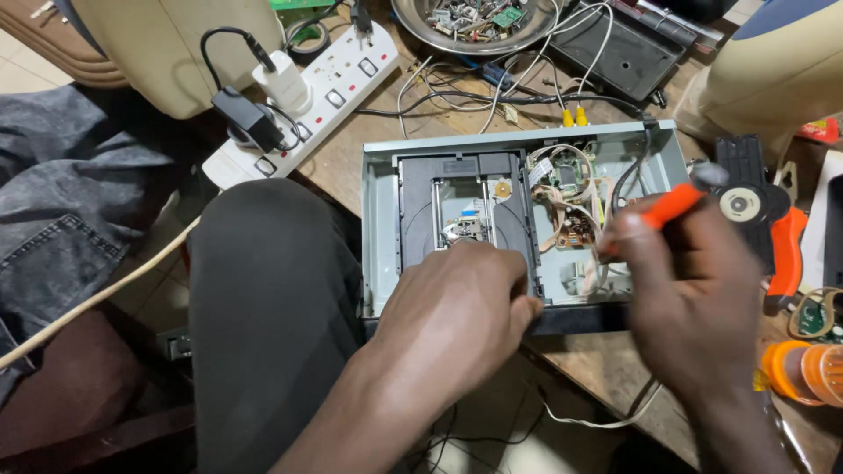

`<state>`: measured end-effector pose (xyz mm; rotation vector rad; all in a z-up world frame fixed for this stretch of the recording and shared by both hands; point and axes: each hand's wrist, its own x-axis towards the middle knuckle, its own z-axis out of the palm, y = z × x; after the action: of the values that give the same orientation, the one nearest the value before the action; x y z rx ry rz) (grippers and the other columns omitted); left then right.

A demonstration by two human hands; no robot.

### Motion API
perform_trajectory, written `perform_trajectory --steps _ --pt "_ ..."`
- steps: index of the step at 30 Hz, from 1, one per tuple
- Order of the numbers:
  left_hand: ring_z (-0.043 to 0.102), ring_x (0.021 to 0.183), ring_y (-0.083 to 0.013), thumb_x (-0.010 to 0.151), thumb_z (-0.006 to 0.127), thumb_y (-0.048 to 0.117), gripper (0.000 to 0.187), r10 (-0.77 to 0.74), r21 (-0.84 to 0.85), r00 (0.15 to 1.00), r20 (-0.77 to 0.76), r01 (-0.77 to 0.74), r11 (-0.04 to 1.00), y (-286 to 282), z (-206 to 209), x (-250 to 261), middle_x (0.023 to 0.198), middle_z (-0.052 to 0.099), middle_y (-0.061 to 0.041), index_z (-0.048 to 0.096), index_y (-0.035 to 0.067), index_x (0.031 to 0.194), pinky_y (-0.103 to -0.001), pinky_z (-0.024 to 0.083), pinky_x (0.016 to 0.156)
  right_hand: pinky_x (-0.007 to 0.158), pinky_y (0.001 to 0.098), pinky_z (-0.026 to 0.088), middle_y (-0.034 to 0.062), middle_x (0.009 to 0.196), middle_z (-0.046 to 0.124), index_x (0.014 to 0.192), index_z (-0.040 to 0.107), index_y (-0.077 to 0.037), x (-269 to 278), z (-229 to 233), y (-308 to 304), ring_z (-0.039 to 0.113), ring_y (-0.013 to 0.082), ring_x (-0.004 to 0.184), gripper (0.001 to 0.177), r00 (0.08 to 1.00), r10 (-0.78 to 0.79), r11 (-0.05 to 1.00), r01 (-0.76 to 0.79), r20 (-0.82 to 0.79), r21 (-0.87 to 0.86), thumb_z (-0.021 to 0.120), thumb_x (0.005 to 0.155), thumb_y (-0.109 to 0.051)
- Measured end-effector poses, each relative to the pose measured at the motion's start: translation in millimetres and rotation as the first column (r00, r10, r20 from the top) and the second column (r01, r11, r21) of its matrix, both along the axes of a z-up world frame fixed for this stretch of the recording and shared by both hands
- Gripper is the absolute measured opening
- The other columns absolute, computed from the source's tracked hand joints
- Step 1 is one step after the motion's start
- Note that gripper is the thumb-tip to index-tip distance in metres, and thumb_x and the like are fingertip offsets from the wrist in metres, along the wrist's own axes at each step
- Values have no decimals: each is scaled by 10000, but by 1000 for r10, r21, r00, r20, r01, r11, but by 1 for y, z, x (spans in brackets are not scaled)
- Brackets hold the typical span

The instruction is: Repairing a DVD player by disassembling internal components with a screwdriver

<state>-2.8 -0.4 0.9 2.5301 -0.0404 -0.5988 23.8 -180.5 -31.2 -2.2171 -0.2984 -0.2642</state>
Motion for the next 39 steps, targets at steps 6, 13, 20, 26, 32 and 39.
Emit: perform_trajectory --steps 6,13,20,26,32,39 --pt "598 930 -460 720 930 365 529 -181 102 847 500 150 983 -9 -43 -12 997 660 -187 672 34 1043 -578 502 738 836 325 512 121 965 662 1083 614 31 1 11 -22 616 196 871 151 997 -80 991 77 22 108 545 1195 -42" --pt "639 821 -412 685 895 287 500 -234 231 813 534 126 965 -20 -48 -15 958 669 -160 647 64 1058 -558 514 641 914 335 565 167 1065 652 1187 500 32 16 -4 -59 688 249 912 59 996 -88 985 90 -19 146 475 1232 3" --pt "630 855 -448 682 937 282 493 -242 177 867 435 181 967 -14 -44 -10 975 671 -142 658 87 1039 -616 503 643 683 254 428 96 1057 671 1213 560 -39 24 -11 -84 525 138 737 62 973 -211 967 221 -92 128 556 1244 -92" --pt "643 875 -437 707 951 309 478 -253 193 914 317 199 961 -8 -37 -7 973 677 -132 656 95 1017 -615 527 659 606 265 363 46 837 582 1061 647 -30 22 -5 -87 467 104 695 207 962 -259 965 262 -83 17 659 1245 -123" --pt "614 904 -430 746 919 334 429 -260 214 941 215 214 953 -5 -34 -4 971 655 -99 640 134 1004 -615 506 657 575 261 410 99 772 607 997 639 13 23 1 -84 522 143 631 251 968 -223 971 231 -118 59 602 1229 -79" --pt "607 905 -378 847 857 310 333 -227 -2 893 388 247 969 -4 -33 -8 1044 646 -103 653 87 987 -558 488 731 333 318 351 132 685 640 1099 700 -63 22 18 -71 485 167 445 183 882 -366 924 383 -296 0 599 1179 -194"
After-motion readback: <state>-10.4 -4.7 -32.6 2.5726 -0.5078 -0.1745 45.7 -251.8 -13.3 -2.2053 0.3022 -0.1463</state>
